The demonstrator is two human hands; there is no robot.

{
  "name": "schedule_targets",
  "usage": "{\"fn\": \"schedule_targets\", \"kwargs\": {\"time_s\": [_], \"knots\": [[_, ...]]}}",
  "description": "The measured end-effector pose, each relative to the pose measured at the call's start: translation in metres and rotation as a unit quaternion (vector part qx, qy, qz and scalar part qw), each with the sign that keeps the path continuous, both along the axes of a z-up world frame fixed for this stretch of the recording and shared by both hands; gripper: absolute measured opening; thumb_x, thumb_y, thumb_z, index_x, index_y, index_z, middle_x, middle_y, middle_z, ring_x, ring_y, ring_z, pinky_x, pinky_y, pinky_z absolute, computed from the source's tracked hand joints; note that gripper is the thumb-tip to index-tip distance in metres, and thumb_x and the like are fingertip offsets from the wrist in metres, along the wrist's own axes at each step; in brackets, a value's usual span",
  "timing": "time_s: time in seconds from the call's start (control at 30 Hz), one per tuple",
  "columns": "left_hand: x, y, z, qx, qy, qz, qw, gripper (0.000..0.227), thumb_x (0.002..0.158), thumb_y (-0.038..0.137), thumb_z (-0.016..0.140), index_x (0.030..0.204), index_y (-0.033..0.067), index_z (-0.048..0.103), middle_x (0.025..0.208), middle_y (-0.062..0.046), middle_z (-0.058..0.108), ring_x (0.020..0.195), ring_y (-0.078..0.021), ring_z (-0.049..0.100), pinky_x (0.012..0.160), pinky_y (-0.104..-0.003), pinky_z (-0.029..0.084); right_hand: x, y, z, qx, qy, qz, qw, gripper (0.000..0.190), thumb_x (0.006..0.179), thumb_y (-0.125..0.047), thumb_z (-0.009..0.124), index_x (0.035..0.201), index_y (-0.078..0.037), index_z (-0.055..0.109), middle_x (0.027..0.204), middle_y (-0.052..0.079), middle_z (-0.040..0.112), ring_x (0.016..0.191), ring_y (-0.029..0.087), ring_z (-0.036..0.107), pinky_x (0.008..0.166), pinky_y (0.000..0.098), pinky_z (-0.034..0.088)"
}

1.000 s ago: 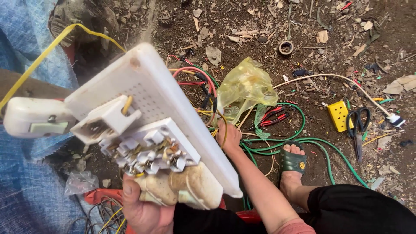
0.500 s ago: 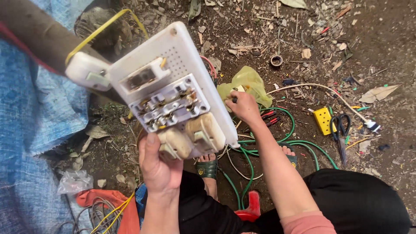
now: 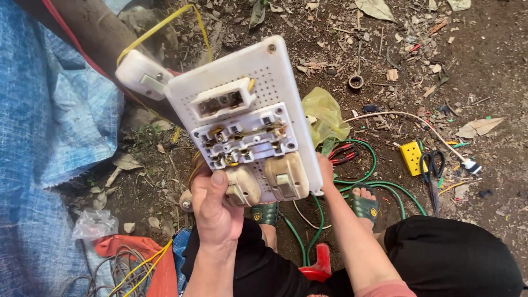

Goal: Wiring and assembling components on an electrical board using a screwdriver.

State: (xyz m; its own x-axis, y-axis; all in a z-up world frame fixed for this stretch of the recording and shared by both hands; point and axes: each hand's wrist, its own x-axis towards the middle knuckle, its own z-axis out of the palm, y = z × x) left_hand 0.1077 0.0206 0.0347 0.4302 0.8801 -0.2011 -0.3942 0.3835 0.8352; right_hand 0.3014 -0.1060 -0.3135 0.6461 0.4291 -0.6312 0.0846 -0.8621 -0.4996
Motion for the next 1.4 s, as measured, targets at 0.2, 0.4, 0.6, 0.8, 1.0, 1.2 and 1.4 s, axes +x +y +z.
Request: {"fn": "schedule_targets", "kwargs": {"time_s": [0.2,0.4,0.6,0.8,1.0,1.2,1.4], "knots": [[0.009,0.011,0.000,0.002,0.034,0.037,0.999,0.032,0.090,0.031,0.066,0.103,0.0015,0.072,0.089,-0.018,0.077,0.082,-0.0204,0.073,0.090,-0.041,0.060,-0.003,-0.020,-0.006,-0.029,0.015,0.030,0.999,0.030,0.094,-0.032,0.067,0.118,-0.017,0.074,0.114,0.016,0.074,0.112,0.038,0.068,0.098,0.0503,0.054],[0.047,-0.003,0.008,-0.040,0.021,0.037,0.998,0.035,0.083,0.026,0.077,0.111,0.0075,0.065,0.094,-0.011,0.075,0.082,-0.0165,0.073,0.075,-0.036,0.063,0.005,0.004,0.020,-0.001,0.010,0.068,0.998,0.031,0.092,-0.031,0.068,0.120,-0.017,0.074,0.116,0.014,0.075,0.110,0.035,0.070,0.096,0.0477,0.055],[0.053,-0.030,-0.006,-0.060,0.021,-0.022,0.998,0.028,0.087,0.022,0.077,0.107,0.0049,0.067,0.093,-0.007,0.072,0.081,-0.0139,0.070,0.078,-0.031,0.060,0.007,0.052,0.079,0.058,-0.020,0.118,0.991,0.033,0.091,-0.030,0.069,0.122,-0.017,0.074,0.117,0.011,0.076,0.109,0.031,0.072,0.095,0.0451,0.057],[0.042,-0.049,0.019,-0.058,0.010,-0.015,0.998,0.029,0.087,0.020,0.076,0.106,-0.0013,0.070,0.091,-0.010,0.071,0.076,-0.0146,0.066,0.073,-0.028,0.055,0.036,0.061,0.137,0.089,-0.068,0.142,0.983,0.035,0.090,-0.028,0.071,0.123,-0.018,0.074,0.118,0.009,0.077,0.107,0.028,0.073,0.093,0.0426,0.058],[0.027,-0.058,0.028,-0.075,0.030,0.007,0.997,0.054,0.076,0.030,0.078,0.111,-0.0060,0.059,0.103,-0.015,0.062,0.095,-0.0227,0.058,0.094,-0.037,0.044,0.061,0.068,0.203,0.117,-0.114,0.166,0.973,0.038,0.089,-0.027,0.072,0.125,-0.018,0.074,0.119,0.007,0.077,0.106,0.025,0.075,0.091,0.0400,0.060],[0.012,-0.071,0.064,-0.039,-0.063,0.031,0.997,0.038,0.077,0.020,0.078,0.110,0.0011,0.069,0.101,-0.010,0.073,0.086,-0.0218,0.066,0.085,-0.039,0.050,0.078,0.052,0.251,0.120,-0.139,0.184,0.966,0.041,0.087,-0.025,0.073,0.127,-0.018,0.074,0.121,0.004,0.078,0.104,0.022,0.077,0.090,0.0374,0.061],[-0.011,-0.081,0.102,-0.155,-0.119,0.021,0.980,0.062,0.062,0.030,0.081,0.118,0.0121,0.065,0.115,-0.008,0.067,0.108,-0.0272,0.058,0.097,-0.048,0.043,0.079,0.039,0.307,0.070,-0.143,0.265,0.951,0.035,0.099,-0.029,0.065,0.133,-0.022,0.068,0.117,0.006,0.078,0.071,0.012,0.072,0.074,0.0284,0.064]]}}
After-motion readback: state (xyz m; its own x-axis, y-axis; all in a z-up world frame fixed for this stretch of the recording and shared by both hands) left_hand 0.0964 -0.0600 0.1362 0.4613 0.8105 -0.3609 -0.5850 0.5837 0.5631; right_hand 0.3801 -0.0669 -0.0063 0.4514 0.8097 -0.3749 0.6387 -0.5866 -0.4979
